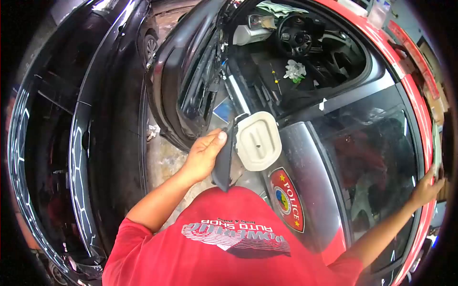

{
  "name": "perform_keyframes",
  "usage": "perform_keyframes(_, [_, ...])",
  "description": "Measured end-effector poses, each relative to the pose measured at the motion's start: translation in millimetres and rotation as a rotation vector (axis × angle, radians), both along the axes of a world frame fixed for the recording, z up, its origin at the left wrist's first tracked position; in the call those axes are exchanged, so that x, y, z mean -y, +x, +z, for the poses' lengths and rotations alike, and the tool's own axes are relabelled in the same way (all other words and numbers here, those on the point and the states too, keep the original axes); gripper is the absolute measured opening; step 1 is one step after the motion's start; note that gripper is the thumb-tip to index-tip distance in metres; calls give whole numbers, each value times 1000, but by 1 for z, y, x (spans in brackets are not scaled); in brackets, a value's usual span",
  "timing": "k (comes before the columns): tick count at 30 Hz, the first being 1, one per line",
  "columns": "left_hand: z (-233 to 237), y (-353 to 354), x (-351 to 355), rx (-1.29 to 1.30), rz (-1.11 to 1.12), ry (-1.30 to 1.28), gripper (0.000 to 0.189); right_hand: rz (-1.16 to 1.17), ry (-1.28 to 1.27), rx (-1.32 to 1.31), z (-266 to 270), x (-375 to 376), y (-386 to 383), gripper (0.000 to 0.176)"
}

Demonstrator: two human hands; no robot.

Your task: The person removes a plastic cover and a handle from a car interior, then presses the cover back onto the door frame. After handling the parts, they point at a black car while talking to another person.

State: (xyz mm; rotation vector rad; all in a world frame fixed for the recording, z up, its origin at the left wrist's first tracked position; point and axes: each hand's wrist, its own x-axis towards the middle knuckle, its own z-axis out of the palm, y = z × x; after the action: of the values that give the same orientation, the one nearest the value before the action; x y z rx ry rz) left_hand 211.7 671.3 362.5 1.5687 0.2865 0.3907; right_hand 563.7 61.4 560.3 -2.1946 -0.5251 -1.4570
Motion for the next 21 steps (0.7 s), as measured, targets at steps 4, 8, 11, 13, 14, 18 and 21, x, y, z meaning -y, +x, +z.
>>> perform_keyframes(4, [7,4,17,82,64,198,49,779,125,-770,-53,-249,-166,43])
perform_keyframes(8, [22,-5,27,139,61,332,44,1301,-63,-1213,-129,-363,-212,32])
perform_keyframes(11, [31,-18,31,177,66,421,39,1370,-5,-1363,-139,-396,-232,27])
perform_keyframes(13, [31,-28,31,193,78,462,35,1427,3,-1425,-145,-408,-237,25])
perform_keyframes(14, [30,-32,31,209,75,498,33,1469,43,-1490,-148,-413,-239,23])
perform_keyframes(18, [25,-53,29,186,78,520,28,1603,83,-1594,-150,-422,-247,22])
perform_keyframes(21, [28,-71,31,180,58,400,28,1697,-98,-1613,-150,-426,-243,23])
